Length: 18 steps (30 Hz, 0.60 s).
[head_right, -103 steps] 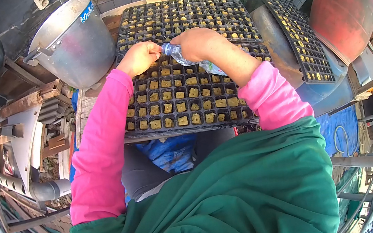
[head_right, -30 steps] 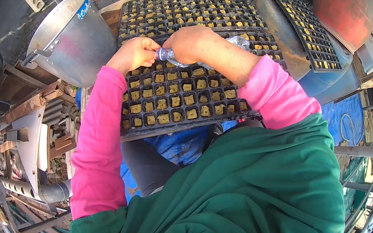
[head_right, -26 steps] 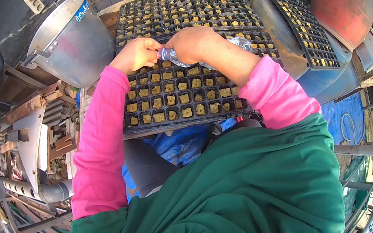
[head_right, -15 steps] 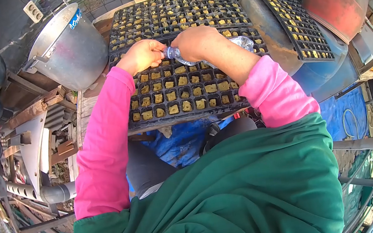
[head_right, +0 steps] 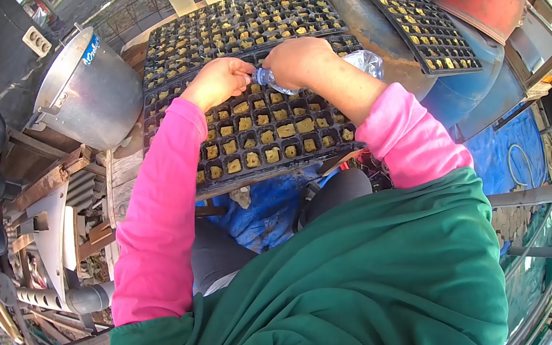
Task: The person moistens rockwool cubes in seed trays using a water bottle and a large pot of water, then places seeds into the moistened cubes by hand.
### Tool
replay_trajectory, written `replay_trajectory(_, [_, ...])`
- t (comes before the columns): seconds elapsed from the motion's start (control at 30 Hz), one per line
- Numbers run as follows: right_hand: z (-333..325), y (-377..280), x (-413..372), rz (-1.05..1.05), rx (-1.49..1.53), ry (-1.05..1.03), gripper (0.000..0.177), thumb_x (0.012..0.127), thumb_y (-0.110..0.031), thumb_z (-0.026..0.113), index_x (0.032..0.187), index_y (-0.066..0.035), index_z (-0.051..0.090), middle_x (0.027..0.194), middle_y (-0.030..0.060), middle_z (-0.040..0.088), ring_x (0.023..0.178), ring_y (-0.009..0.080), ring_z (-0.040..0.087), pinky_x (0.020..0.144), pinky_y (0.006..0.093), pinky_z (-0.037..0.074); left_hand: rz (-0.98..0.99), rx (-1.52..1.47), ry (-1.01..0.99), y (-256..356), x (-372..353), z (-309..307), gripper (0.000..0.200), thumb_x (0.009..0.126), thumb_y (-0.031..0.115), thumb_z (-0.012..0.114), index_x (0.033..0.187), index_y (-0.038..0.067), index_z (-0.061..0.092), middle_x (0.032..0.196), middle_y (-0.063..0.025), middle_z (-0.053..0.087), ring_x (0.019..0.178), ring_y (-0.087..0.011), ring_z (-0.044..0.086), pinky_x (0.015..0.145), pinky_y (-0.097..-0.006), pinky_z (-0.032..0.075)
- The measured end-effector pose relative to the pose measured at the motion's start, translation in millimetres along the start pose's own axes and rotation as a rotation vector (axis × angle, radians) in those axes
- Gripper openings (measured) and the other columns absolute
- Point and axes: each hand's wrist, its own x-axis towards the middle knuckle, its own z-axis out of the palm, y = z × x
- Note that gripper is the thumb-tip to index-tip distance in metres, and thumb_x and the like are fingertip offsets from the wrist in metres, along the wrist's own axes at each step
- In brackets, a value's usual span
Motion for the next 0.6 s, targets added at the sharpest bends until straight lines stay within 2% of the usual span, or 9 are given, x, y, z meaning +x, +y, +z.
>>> replay_trajectory(0.03, [2,4,-1,-0.007,-0.012,0.006,0.037,0.086,-0.015,0.054,0.120,-0.028,0.065,0.114,0.0047,0.068,0.105,0.0272,0.066,0.086,0.0412,0.054,0.002,0.001,-0.005,0,2,3,0.024,0.090,0.002,0.058,0.113,-0.001,0.064,0.095,-0.0045,0.065,0.080,-0.0117,0.061,0.074,-0.0260,0.052])
replay_trajectory(0.1, [2,8,-4,0.032,0.004,-0.012,0.039,0.086,-0.014,0.054,0.121,-0.029,0.064,0.115,0.0044,0.067,0.105,0.0270,0.066,0.086,0.0412,0.054,0.045,-0.059,0.060,4,4,9,0.026,0.083,0.003,0.062,0.108,0.000,0.069,0.079,-0.0069,0.067,0.069,-0.0143,0.062,0.065,-0.0291,0.050])
replay_trajectory(0.13, [1,11,-6,0.065,0.018,-0.028,0.041,0.086,-0.014,0.054,0.122,-0.030,0.064,0.116,0.0041,0.067,0.106,0.0268,0.065,0.086,0.0412,0.054,0.047,-0.059,0.056,8,5,10,0.026,0.083,0.003,0.062,0.108,0.000,0.069,0.079,-0.0069,0.067,0.069,-0.0143,0.062,0.065,-0.0291,0.050])
replay_trajectory(0.2, [0,16,-10,0.074,0.011,-0.035,0.042,0.085,-0.013,0.054,0.123,-0.030,0.063,0.117,0.0042,0.067,0.106,0.0267,0.065,0.087,0.0409,0.054,0.003,0.032,-0.027,16,8,11,0.026,0.091,0.003,0.058,0.116,-0.001,0.063,0.099,-0.0052,0.066,0.085,-0.0118,0.062,0.077,-0.0272,0.052])
replay_trajectory(0.33, [7,33,-12,0.058,0.020,-0.013,0.043,0.086,-0.014,0.054,0.125,-0.031,0.062,0.119,0.0045,0.067,0.107,0.0265,0.065,0.088,0.0400,0.053,0.007,0.000,-0.044,19,18,20,0.027,0.091,0.004,0.058,0.117,-0.001,0.063,0.100,-0.0055,0.066,0.085,-0.0117,0.061,0.077,-0.0272,0.052])
replay_trajectory(0.4, [8,38,-17,0.070,0.014,-0.006,0.042,0.086,-0.015,0.054,0.124,-0.031,0.063,0.119,0.0047,0.066,0.107,0.0266,0.065,0.089,0.0399,0.053,0.069,-0.019,0.025,19,22,27,0.028,0.083,0.004,0.062,0.110,0.000,0.068,0.086,-0.0083,0.069,0.076,-0.0152,0.064,0.072,-0.0302,0.052])
replay_trajectory(0.53, [13,50,-21,0.108,0.042,-0.016,0.040,0.086,-0.016,0.054,0.123,-0.029,0.063,0.120,0.0049,0.066,0.108,0.0270,0.064,0.090,0.0400,0.052,0.049,-0.083,-0.005,28,29,36,0.028,0.083,0.005,0.062,0.111,0.001,0.068,0.088,-0.0081,0.070,0.078,-0.0153,0.064,0.073,-0.0307,0.052])
replay_trajectory(0.6, [18,58,-23,0.105,0.037,0.005,0.040,0.086,-0.016,0.054,0.123,-0.029,0.063,0.120,0.0048,0.066,0.109,0.0268,0.064,0.090,0.0401,0.052,0.059,0.042,-0.079,35,31,38,0.027,0.091,0.004,0.058,0.117,-0.002,0.063,0.097,-0.0046,0.066,0.082,-0.0109,0.060,0.077,-0.0265,0.052])
